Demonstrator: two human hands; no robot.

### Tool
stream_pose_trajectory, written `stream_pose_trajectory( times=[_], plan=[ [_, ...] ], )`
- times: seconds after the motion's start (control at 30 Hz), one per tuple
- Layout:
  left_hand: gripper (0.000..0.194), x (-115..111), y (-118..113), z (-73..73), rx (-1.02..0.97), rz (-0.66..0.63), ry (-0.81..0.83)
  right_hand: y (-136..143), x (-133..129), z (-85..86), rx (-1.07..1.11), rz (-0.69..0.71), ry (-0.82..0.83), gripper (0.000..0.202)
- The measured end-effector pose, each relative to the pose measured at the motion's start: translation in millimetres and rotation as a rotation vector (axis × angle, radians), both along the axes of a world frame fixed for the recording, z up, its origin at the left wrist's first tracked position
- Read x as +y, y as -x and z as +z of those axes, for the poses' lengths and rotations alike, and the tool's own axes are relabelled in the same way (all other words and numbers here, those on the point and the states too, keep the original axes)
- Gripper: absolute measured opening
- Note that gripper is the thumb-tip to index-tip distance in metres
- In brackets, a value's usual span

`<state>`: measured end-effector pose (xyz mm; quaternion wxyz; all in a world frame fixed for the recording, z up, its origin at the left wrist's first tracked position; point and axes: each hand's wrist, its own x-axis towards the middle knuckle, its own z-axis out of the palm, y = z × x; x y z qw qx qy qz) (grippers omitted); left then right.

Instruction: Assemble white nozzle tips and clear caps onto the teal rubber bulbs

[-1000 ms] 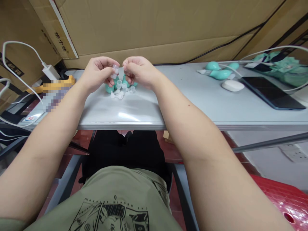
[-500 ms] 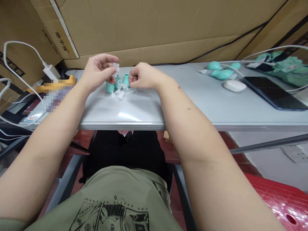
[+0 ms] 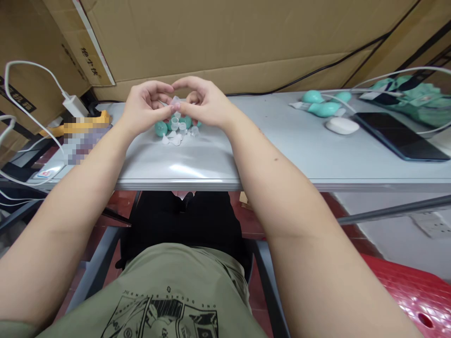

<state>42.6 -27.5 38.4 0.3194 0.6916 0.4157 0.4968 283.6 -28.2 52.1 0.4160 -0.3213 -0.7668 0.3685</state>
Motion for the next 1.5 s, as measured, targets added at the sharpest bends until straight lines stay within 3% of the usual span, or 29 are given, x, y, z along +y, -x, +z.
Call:
stream_pose_trajectory(
  times=[0.13, 0.27, 0.43, 0.53, 0.8, 0.87, 0.97, 1.1, 1.17, 1.5],
  plan=[
    [0.038, 3, 1, -4.9, 0.054, -0.032, -0.057, 6, -2, 1.2, -0.006, -0.034, -0.049, 0.033],
    [0.051, 31, 12, -15.6, 0.166, 0.001, -0.274, -5, -3, 14.9, -0.052, -0.075, -0.058, 0.029],
    [0.056, 65, 31, -24.3, 0.232, 0.06, -0.455, -32, 3, 25.8, -0.389, -0.14, -0.057, 0.036],
    [0.056, 69, 35, -25.1, 0.237, 0.065, -0.481, -40, 7, 25.2, -0.552, -0.164, -0.059, 0.041],
    [0.051, 68, 36, -23.8, 0.252, 0.106, -0.469, -38, 10, 22.5, -0.67, -0.202, -0.039, 0.04],
    [0.052, 71, 39, -22.7, 0.229, 0.129, -0.476, -38, 10, 22.0, -0.647, -0.225, -0.069, 0.041],
    [0.06, 80, 44, -20.7, 0.178, 0.187, -0.465, -38, 13, 20.7, -0.467, -0.374, -0.192, 0.055],
    [0.099, 96, 51, -19.0, 0.111, 0.278, -0.396, -36, 27, 14.6, -0.149, -0.572, -0.312, 0.074],
    [0.108, 101, 53, -20.0, 0.081, 0.318, -0.348, -34, 33, 10.8, -0.12, -0.599, -0.31, 0.076],
    [0.079, 104, 60, -24.6, 0.098, 0.355, -0.26, -22, 35, -1.6, -0.16, -0.483, -0.232, 0.059]
  ],
)
